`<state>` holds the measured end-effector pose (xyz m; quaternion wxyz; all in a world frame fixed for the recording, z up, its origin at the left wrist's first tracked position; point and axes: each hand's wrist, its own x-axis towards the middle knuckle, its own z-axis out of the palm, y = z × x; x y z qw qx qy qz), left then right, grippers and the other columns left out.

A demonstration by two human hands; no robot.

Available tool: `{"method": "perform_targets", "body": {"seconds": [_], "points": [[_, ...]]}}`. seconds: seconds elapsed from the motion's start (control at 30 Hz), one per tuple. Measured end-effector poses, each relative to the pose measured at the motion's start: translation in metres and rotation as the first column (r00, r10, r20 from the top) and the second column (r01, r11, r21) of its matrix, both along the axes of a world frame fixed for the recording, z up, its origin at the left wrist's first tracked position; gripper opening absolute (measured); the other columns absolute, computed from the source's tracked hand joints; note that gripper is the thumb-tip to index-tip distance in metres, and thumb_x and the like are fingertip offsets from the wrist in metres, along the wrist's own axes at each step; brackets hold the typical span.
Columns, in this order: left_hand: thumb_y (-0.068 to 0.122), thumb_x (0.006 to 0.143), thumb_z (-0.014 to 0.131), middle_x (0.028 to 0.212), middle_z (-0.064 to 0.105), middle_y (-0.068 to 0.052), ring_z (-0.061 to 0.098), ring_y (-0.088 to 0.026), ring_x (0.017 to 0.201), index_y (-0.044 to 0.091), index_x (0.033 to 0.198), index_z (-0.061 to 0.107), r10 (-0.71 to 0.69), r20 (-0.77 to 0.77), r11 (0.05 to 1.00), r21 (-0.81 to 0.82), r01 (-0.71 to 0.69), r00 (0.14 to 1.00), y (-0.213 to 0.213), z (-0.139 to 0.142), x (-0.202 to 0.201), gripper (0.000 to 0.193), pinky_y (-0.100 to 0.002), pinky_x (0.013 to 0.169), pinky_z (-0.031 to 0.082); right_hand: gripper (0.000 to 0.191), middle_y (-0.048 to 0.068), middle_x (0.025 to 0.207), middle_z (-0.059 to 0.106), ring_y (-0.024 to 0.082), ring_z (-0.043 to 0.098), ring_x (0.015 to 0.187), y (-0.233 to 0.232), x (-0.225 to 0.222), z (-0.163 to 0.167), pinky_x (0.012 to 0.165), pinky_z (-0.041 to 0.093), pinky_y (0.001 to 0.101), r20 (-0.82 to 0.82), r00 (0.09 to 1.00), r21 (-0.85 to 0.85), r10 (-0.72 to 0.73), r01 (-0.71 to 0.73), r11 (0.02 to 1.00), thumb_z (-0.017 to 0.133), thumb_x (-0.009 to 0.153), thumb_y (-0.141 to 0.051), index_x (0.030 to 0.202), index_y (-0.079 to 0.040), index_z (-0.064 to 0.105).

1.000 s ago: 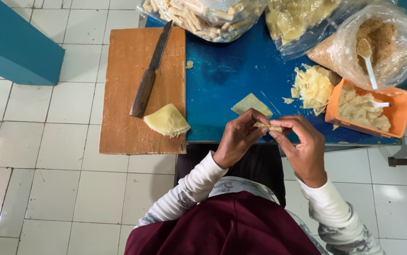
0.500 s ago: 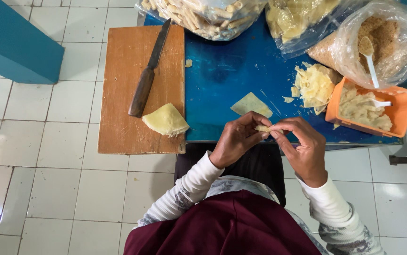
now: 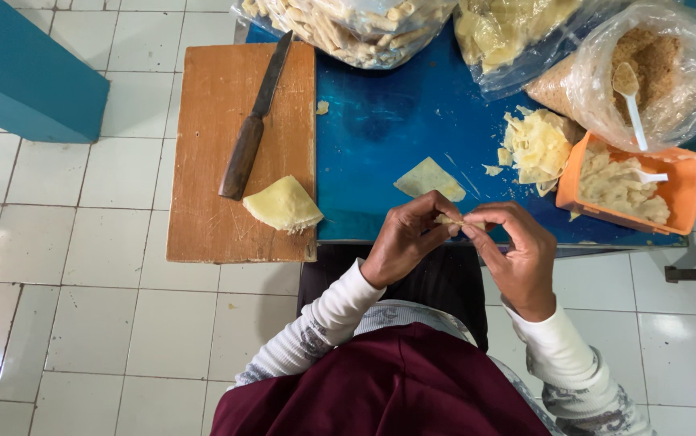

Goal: The person stacks thin folded dough pieces into a diamond pattern on the table, spoons brown sugar from a plastic bag onto a dough piece, folds dough pieces over the filling by hand, and places finished folded pieces into an orange container beside scraps.

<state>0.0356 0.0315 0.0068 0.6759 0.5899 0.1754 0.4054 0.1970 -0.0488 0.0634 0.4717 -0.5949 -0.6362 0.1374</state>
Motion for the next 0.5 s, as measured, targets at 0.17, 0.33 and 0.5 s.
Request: {"method": "perform_targets", "body": {"seconds": [0.17,0.33,0.5], "points": [[-0.007,0.099,0.067,0.105,0.066,-0.002,0.062,-0.007,0.095,0.002,0.105,0.06,0.029,-0.037,0.994,0.107,-0.025,0.999,0.001,0.004,-0.005,0.013,-0.026,0.082,0.054,0.014,0.009,0.1,0.071,0.017,0.069,0.089,0.003,-0.001,-0.001,0.078,0.054,0.0289,0.071,0.997,0.047,0.027,-0.03,0.998,0.075,0.091,0.003,0.102,-0.003,0.067],[-0.009,0.096,0.067,0.109,0.063,-0.002,0.063,-0.008,0.103,0.001,0.117,0.058,-0.022,0.01,1.0,0.005,0.022,1.0,0.002,0.007,-0.007,0.024,-0.026,0.088,0.055,0.01,0.006,0.097,0.07,0.012,0.065,0.083,0.009,0.004,-0.007,0.075,0.051,0.0264,-0.038,0.998,-0.056,0.043,-0.045,0.997,0.073,0.094,0.0,0.102,-0.002,0.068],[-0.007,0.098,0.068,0.11,0.068,-0.005,0.067,-0.01,0.102,-0.001,0.121,0.061,0.026,-0.009,0.998,-0.056,-0.027,1.0,0.005,0.003,-0.008,0.025,-0.028,0.088,0.059,0.012,0.004,0.101,0.072,0.007,0.059,0.079,0.009,0.007,-0.011,0.068,0.047,0.0223,-0.251,0.967,-0.175,0.036,-0.082,0.981,0.072,0.099,-0.006,0.11,-0.002,0.073]]}}
